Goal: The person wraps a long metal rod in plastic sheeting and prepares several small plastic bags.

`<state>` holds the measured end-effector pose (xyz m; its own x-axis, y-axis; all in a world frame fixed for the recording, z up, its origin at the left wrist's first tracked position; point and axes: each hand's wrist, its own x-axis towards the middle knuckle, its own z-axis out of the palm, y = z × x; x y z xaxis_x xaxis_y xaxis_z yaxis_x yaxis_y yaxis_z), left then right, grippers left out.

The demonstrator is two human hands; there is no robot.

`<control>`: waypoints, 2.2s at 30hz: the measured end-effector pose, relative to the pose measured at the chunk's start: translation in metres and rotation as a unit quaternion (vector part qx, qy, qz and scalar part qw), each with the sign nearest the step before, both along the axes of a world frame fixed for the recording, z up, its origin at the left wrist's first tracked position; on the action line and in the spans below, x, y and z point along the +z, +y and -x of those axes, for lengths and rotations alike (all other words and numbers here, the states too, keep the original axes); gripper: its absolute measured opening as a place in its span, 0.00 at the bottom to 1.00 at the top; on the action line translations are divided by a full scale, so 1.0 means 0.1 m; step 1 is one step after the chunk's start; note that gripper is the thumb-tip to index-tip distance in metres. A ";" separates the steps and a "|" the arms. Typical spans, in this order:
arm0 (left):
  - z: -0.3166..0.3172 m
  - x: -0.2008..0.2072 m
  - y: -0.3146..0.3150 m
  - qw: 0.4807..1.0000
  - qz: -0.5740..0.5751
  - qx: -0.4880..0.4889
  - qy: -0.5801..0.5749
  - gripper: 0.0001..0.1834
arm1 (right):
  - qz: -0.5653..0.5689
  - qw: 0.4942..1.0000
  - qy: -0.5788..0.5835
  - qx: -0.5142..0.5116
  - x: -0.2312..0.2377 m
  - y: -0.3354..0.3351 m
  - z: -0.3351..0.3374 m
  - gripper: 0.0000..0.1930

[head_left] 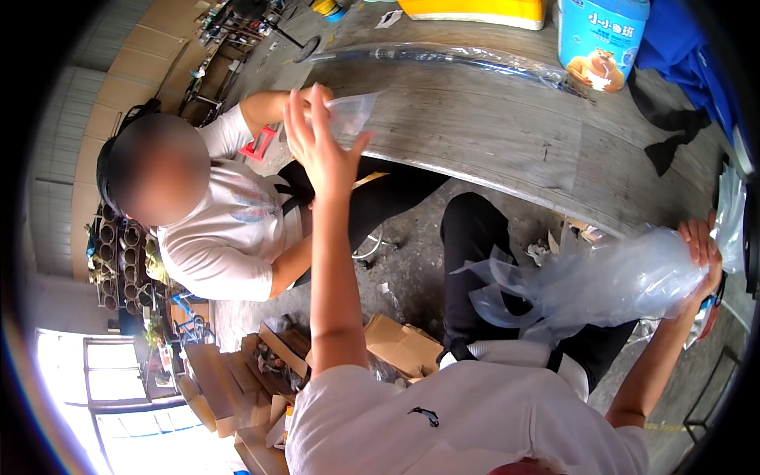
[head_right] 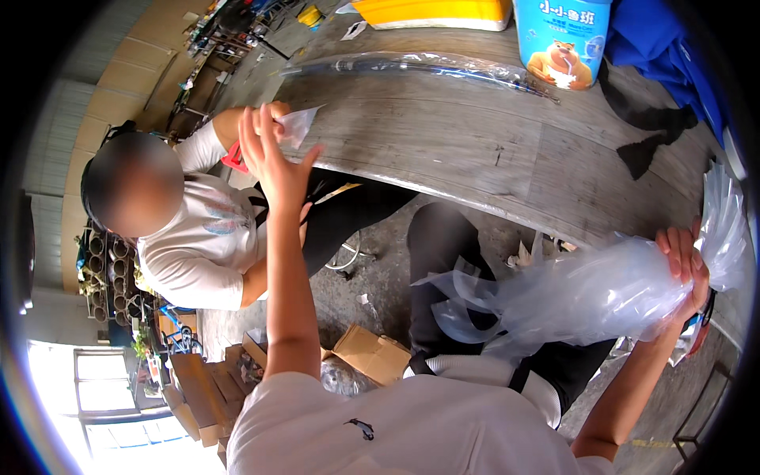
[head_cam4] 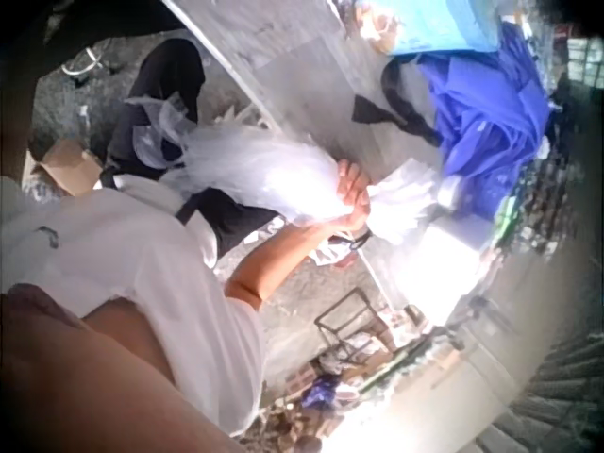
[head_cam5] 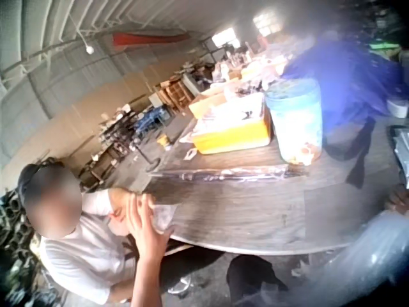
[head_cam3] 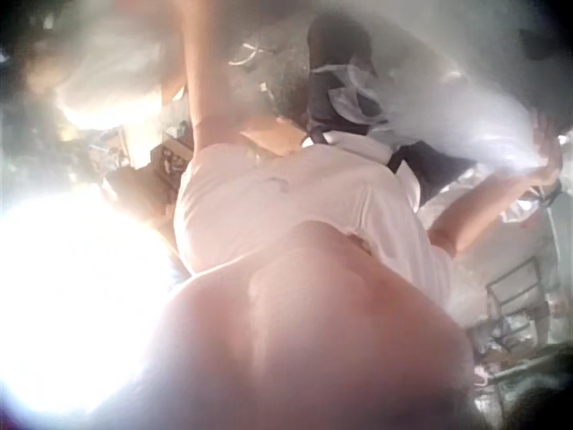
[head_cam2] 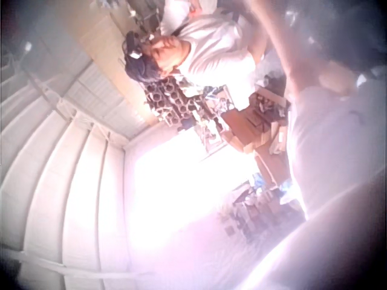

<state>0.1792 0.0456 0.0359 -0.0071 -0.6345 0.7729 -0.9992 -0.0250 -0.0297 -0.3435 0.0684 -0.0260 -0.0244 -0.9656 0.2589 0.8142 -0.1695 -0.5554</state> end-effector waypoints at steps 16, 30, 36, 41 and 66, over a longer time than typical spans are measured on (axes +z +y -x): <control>1.73 -0.30 -0.60 0.952 -0.127 -0.268 -0.073 0.14 | -0.022 0.998 0.063 0.007 0.20 0.01 -0.11 0.08; 1.93 -0.45 -0.62 0.929 -0.222 -0.278 -0.107 0.21 | -0.005 0.990 0.139 0.015 0.17 0.07 -0.12 0.14; 1.93 -0.46 -0.62 0.929 -0.223 -0.274 -0.109 0.20 | 0.001 0.988 0.152 0.017 0.14 0.07 -0.09 0.12; 1.94 -0.48 -0.62 0.930 -0.224 -0.272 -0.104 0.20 | 0.022 0.990 0.139 -0.009 0.14 0.06 -0.12 0.20; 2.30 -0.24 0.65 0.683 -0.461 -0.408 0.393 0.28 | -0.050 0.968 0.247 0.016 0.33 0.11 -0.55 0.17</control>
<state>-0.0509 0.1101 0.0122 -0.4614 -0.8871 0.0152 -0.3862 0.2162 0.8967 -0.2884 0.0791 0.0073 0.1095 -0.9845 0.1372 0.4491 -0.0742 -0.8904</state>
